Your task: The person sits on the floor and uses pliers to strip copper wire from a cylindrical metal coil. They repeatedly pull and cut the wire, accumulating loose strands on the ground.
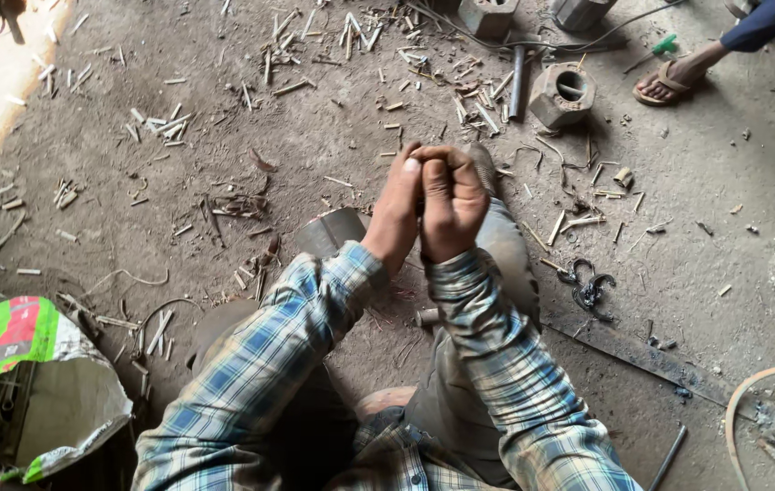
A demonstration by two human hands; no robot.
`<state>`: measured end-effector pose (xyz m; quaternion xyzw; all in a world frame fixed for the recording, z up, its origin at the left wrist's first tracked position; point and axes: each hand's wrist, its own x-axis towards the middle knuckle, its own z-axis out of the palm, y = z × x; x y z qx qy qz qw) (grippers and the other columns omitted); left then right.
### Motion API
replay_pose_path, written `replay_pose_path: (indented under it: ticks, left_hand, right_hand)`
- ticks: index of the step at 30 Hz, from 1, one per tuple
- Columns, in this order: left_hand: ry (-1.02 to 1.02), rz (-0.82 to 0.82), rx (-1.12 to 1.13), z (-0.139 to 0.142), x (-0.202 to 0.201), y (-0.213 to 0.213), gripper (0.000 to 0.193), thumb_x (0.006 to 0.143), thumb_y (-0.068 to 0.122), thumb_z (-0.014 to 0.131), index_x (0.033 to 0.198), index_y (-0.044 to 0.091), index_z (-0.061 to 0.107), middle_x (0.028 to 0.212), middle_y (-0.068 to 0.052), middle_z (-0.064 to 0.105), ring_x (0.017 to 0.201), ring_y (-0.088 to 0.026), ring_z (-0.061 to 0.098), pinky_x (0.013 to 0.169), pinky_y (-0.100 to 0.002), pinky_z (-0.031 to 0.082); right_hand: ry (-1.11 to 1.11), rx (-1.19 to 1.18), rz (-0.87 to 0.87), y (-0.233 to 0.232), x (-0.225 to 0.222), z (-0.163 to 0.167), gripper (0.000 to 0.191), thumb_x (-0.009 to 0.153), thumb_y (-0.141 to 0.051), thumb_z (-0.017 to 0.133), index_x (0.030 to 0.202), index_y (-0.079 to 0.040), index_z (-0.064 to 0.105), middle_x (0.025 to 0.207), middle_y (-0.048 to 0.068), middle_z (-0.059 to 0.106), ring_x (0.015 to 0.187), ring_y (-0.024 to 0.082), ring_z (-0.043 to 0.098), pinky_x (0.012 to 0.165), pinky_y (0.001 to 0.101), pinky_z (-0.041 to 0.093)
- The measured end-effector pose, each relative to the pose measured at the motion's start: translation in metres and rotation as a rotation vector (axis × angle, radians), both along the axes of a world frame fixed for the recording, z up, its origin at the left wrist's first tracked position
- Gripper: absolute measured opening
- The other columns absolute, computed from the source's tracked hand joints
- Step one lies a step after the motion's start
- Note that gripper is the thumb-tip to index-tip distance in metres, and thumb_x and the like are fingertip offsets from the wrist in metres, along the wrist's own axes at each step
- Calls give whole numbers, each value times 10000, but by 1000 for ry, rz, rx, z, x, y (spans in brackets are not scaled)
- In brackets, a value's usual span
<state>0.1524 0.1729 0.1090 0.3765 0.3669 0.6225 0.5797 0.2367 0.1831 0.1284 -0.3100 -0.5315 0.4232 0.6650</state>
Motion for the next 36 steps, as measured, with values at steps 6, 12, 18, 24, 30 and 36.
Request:
replay_pose_path:
  ticks: [6,12,18,24,30,36]
  left_hand:
    - [313,-55,20,-2,-6,3,553,1100,422,350,1263,-26,629,1171,-195,730,1119,-306,670,978,-399,526]
    - [820,-8,-164,6,-14,2,640,1058,491,363,934,-3,750,913,-293,734,904,-474,708,830,-504,559]
    - [898,25,-80,16,-21,-4,535,1031,432,434,857,43,759,813,-256,731,771,-454,712,734,-531,576]
    - [992,44,13,14,-15,-3,483,1045,378,440,858,41,731,881,-231,735,772,-459,703,768,-537,568]
    - [849,112,149,13,-16,5,527,1075,414,466,880,8,741,971,-228,731,798,-445,709,709,-511,587]
    - [1370,-41,-32,37,-22,-8,676,1063,592,347,786,113,736,682,-129,704,608,-302,699,559,-440,539]
  right_hand:
    - [33,2,49,-1,3,-2,74,1097,-84,574,1144,-30,591,1132,79,692,1068,143,646,1010,306,546]
    - [-55,-33,73,1,3,-1,79,1133,-69,529,1177,-29,581,1100,79,675,974,130,608,915,284,532]
    - [281,-273,294,9,5,-14,168,1067,-56,501,1188,-7,608,1022,107,686,933,191,658,893,324,556]
    - [557,-393,387,14,8,-17,216,1075,-152,536,1204,-11,637,981,106,665,932,217,637,952,389,550]
    - [667,-518,422,11,8,-4,360,1061,-373,566,1113,-23,634,956,89,660,944,258,642,954,431,538]
    - [688,-560,389,13,9,-9,334,1058,-379,553,1042,-51,610,834,49,603,844,244,632,965,497,552]
